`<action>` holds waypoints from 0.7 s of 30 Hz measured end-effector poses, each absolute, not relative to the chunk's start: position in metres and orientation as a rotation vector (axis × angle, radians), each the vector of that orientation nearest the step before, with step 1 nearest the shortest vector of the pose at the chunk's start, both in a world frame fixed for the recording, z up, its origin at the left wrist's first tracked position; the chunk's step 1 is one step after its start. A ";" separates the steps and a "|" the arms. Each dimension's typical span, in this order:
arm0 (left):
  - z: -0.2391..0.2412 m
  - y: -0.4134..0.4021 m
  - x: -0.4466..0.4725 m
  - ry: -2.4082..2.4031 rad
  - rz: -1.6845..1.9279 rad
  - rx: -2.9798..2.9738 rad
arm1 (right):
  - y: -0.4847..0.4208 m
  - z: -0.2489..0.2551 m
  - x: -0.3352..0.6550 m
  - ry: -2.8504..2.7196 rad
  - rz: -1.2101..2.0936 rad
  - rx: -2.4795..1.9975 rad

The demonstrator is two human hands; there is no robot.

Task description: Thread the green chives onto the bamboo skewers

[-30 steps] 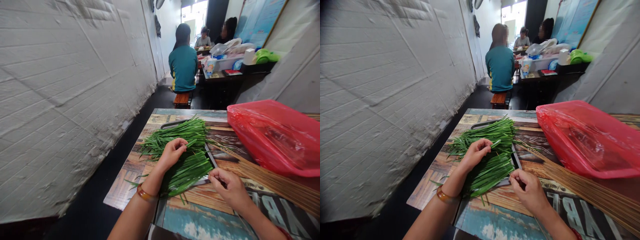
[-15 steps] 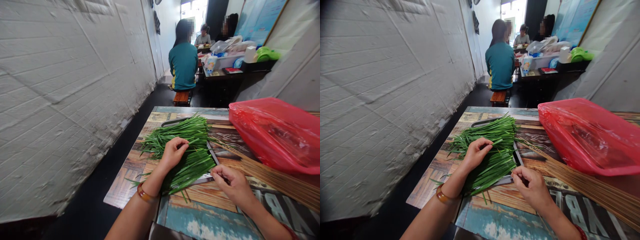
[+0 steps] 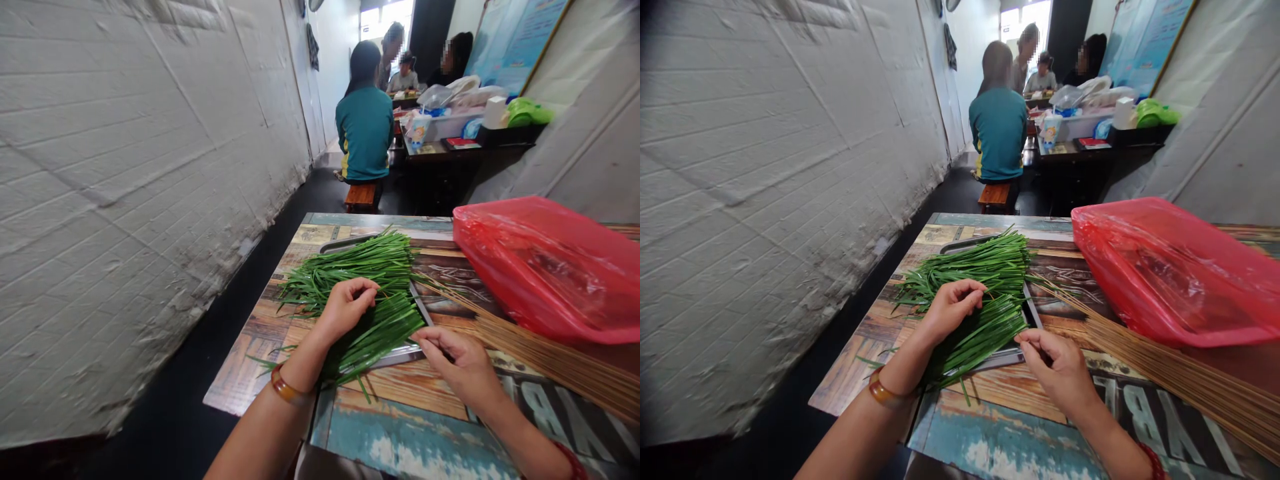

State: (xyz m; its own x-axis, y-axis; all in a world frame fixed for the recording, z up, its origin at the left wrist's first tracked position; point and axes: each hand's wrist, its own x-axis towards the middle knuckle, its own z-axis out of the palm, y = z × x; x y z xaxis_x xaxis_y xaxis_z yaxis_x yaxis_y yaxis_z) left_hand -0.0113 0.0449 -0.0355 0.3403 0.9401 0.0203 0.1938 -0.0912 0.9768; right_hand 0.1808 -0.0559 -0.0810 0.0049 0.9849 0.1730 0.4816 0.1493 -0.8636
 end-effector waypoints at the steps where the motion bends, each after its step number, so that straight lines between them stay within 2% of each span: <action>1: -0.035 0.045 -0.011 1.066 0.882 1.552 | -0.056 -0.081 0.181 -1.599 0.762 -1.452; 21: -0.034 0.045 -0.013 1.083 0.816 1.660 | -0.057 -0.078 0.182 -1.606 0.729 -1.476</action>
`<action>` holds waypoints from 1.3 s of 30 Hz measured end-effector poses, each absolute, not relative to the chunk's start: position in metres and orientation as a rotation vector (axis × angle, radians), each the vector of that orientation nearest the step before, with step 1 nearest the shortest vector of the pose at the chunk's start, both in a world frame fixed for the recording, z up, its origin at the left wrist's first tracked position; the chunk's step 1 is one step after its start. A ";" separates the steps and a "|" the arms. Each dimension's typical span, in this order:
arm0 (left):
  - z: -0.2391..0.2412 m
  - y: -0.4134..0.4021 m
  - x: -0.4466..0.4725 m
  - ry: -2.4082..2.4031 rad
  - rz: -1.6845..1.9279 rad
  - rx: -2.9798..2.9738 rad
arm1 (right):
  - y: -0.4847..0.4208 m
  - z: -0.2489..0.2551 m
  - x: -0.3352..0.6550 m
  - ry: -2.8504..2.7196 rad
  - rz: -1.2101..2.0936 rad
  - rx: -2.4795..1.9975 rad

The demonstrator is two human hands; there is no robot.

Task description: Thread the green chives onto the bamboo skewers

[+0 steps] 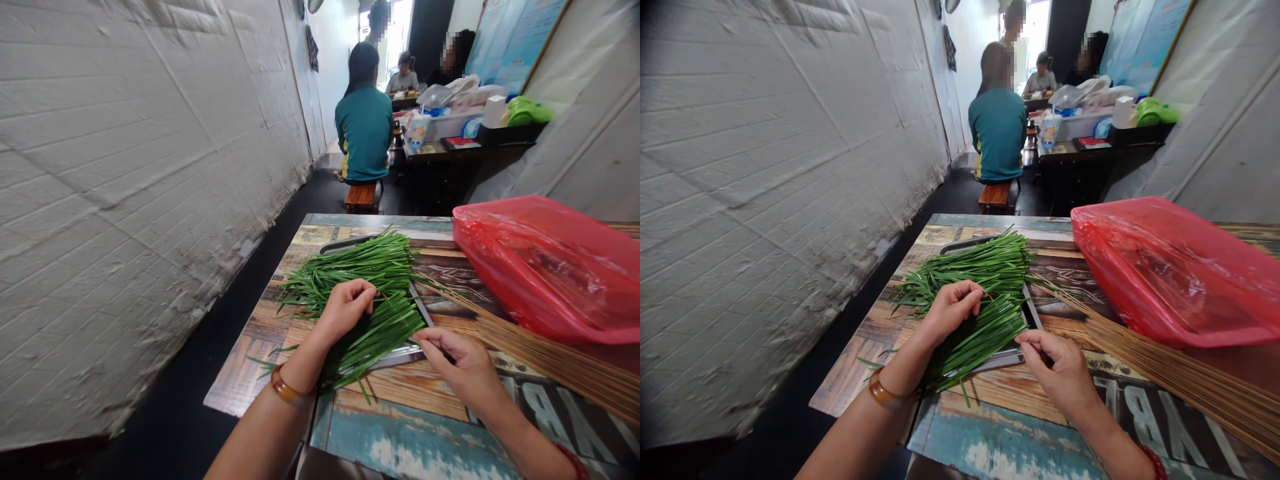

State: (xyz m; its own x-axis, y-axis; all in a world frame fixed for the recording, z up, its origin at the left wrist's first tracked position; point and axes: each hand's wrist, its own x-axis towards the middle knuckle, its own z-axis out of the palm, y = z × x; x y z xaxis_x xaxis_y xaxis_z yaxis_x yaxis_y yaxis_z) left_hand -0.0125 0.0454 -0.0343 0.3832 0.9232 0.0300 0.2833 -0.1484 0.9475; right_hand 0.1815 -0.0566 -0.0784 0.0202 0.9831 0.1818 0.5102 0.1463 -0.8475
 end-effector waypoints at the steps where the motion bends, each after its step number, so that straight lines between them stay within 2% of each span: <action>1: -0.035 0.045 -0.013 1.083 0.815 1.660 | -0.056 -0.079 0.182 -1.611 0.730 -1.481; 39: -0.041 0.047 -0.013 1.023 0.894 1.561 | -0.057 -0.073 0.179 -1.576 0.723 -1.451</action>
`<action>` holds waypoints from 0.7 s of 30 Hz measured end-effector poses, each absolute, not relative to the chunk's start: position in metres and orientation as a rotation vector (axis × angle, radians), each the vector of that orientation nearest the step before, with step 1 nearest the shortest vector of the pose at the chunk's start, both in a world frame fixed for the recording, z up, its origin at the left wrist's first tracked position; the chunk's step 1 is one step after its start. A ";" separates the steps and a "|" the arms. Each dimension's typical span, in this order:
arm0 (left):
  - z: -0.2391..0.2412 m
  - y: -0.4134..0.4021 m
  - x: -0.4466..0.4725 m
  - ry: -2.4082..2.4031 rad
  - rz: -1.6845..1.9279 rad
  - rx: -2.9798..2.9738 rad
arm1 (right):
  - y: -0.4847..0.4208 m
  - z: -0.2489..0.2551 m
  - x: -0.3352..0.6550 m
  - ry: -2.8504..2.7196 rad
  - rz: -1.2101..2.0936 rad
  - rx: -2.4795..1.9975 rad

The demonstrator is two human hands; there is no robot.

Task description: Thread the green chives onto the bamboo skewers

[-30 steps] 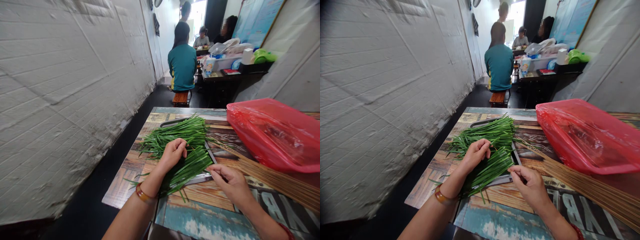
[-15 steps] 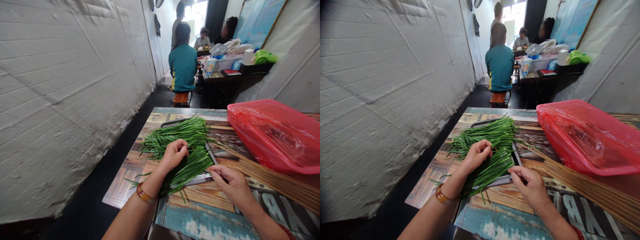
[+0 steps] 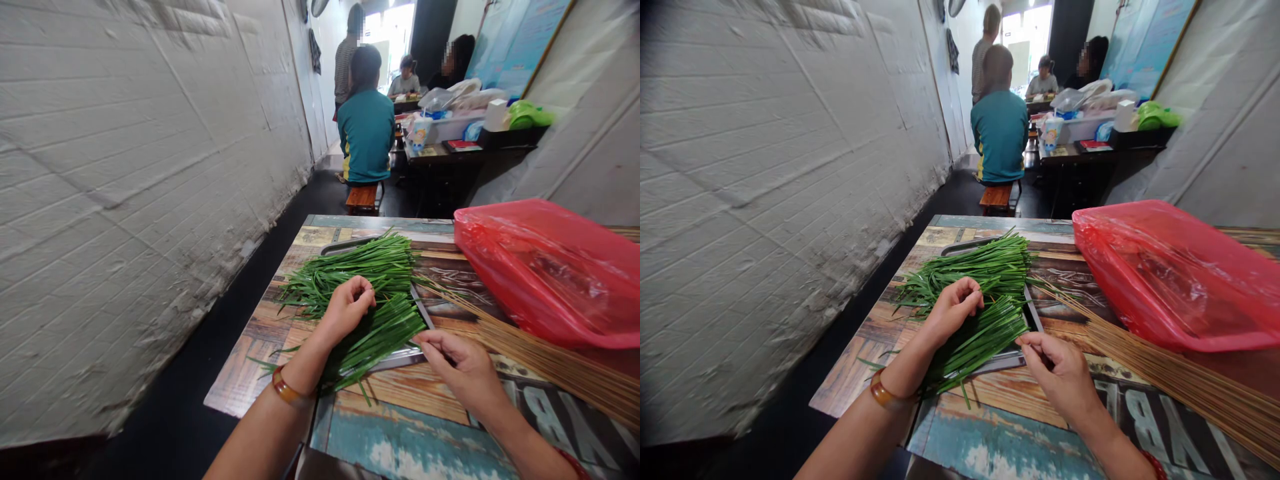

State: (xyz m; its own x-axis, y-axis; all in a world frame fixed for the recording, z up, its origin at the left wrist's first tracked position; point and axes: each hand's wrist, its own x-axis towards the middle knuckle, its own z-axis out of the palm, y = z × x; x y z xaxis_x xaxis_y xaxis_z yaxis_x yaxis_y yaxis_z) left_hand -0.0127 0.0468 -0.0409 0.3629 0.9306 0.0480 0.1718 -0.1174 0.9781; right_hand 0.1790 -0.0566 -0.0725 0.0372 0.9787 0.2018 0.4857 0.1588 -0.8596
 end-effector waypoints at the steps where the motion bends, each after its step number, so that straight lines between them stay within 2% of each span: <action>1: -0.040 0.047 -0.013 1.020 0.897 1.570 | -0.057 -0.073 0.179 -1.580 0.722 -1.449; 21: -0.039 0.046 -0.017 0.970 0.803 1.657 | -0.056 -0.074 0.180 -1.600 0.709 -1.475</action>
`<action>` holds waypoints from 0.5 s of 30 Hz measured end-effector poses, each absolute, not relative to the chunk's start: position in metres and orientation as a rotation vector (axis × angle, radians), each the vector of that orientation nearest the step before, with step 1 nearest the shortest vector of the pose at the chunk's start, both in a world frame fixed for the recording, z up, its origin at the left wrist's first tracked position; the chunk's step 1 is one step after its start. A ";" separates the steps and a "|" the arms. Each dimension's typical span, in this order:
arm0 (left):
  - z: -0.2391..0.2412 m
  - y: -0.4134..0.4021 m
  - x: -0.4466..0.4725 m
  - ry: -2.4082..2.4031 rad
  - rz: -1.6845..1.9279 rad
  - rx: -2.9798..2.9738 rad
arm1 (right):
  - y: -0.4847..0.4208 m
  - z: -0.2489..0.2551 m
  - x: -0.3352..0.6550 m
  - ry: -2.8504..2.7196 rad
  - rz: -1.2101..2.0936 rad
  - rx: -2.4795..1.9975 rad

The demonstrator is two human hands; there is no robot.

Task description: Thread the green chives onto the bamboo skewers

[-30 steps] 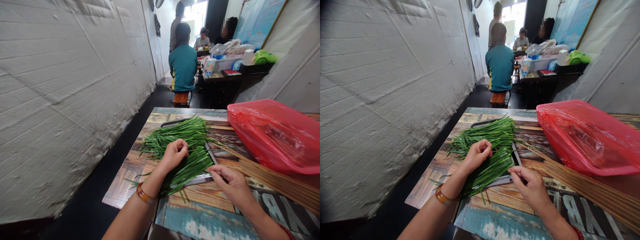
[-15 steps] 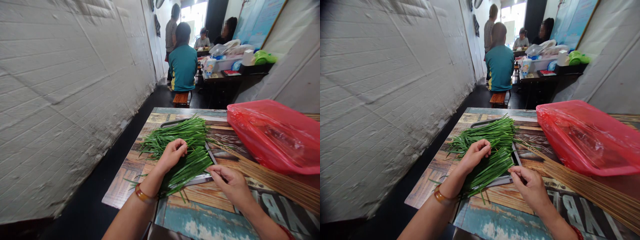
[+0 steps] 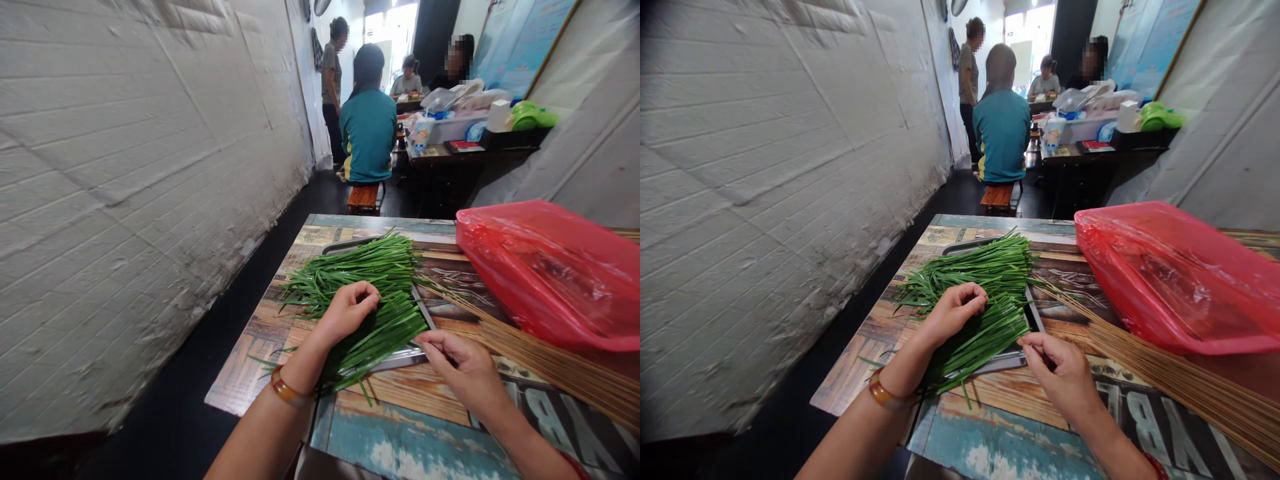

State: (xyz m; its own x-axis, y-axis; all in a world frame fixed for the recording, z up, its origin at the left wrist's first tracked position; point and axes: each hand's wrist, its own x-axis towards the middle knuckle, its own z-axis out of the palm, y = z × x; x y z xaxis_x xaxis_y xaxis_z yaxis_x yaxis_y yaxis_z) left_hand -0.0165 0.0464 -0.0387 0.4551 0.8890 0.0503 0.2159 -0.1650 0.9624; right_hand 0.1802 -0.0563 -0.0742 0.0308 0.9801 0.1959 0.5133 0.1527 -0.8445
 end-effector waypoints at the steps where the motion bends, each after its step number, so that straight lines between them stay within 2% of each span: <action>1: -0.040 0.047 -0.016 0.965 0.819 1.620 | -0.056 -0.074 0.181 -1.608 0.710 -1.473; 6: -0.043 0.046 -0.014 0.962 0.893 1.532 | -0.054 -0.079 0.185 -1.651 0.732 -1.454; 15: -0.045 0.047 -0.014 0.961 0.919 1.726 | -0.054 -0.080 0.184 -1.649 0.714 -1.450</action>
